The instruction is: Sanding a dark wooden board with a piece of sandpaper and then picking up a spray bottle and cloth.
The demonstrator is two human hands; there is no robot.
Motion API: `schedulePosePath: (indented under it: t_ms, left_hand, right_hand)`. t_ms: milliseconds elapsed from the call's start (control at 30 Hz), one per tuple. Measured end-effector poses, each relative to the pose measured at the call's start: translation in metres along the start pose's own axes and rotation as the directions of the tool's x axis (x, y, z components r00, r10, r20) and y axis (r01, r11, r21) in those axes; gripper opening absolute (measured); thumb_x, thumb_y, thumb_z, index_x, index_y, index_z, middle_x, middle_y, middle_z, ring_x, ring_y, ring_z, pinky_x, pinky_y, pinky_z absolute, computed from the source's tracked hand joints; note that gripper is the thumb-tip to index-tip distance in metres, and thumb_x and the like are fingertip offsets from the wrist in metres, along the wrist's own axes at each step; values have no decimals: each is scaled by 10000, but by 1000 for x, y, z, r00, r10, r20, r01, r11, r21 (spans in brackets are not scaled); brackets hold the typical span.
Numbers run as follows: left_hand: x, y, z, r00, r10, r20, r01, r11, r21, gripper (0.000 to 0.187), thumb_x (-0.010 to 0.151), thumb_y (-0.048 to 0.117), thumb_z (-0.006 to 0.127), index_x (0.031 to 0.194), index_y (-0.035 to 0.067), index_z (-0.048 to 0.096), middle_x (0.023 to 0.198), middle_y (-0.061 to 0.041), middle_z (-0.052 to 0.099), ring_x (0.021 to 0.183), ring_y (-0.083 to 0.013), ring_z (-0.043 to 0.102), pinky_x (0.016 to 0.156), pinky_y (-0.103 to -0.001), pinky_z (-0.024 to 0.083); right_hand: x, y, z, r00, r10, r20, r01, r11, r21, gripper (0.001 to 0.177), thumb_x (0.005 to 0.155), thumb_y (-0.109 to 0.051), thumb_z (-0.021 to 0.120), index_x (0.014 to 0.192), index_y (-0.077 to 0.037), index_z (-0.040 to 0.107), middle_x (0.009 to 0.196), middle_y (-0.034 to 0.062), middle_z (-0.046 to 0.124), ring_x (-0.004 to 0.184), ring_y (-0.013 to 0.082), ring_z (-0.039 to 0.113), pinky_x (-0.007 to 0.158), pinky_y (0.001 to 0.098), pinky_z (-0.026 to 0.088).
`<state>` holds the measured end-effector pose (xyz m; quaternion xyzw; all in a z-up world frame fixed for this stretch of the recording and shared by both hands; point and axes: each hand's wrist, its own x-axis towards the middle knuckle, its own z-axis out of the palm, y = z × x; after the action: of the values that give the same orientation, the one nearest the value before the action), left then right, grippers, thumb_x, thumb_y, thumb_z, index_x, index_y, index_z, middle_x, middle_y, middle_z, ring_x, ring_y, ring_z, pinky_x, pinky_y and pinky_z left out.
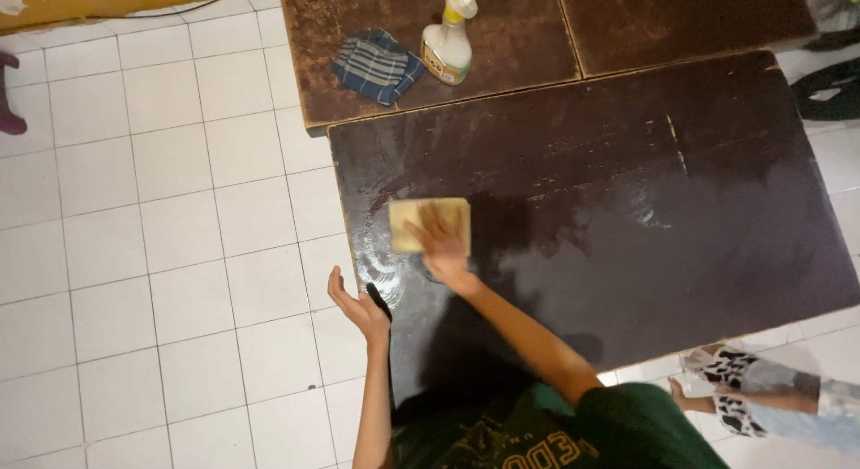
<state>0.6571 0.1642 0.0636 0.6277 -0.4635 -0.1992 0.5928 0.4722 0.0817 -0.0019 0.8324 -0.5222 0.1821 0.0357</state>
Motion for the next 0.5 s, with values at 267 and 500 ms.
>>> schedulePosePath:
  t_ms: [267,500]
  left_hand:
    - [-3,-1,-5,997,-34,-70,33,999,-6,651,1079,485,217,1485,0,371,1415,-203,369,1386,-397,355,1180,-521,273]
    - [2,6,-5,999,15,-31,-15,1000,8,692,1050,554,268,1436,2,426,1399,-189,411,1371,-382,380,1154,-528,281]
  right_hand:
    - [-30,-85,3,976,-191,104,180,978,105,742,852,-262,396,1536,-529,289,1728,-69,114,1592,282,46,1139,760,31]
    - [-27,-19,11,985,-158,62,157,987,20,669,864,-308,435,1517,-434,365,1677,6,254,1544,260,215,1143,703,76]
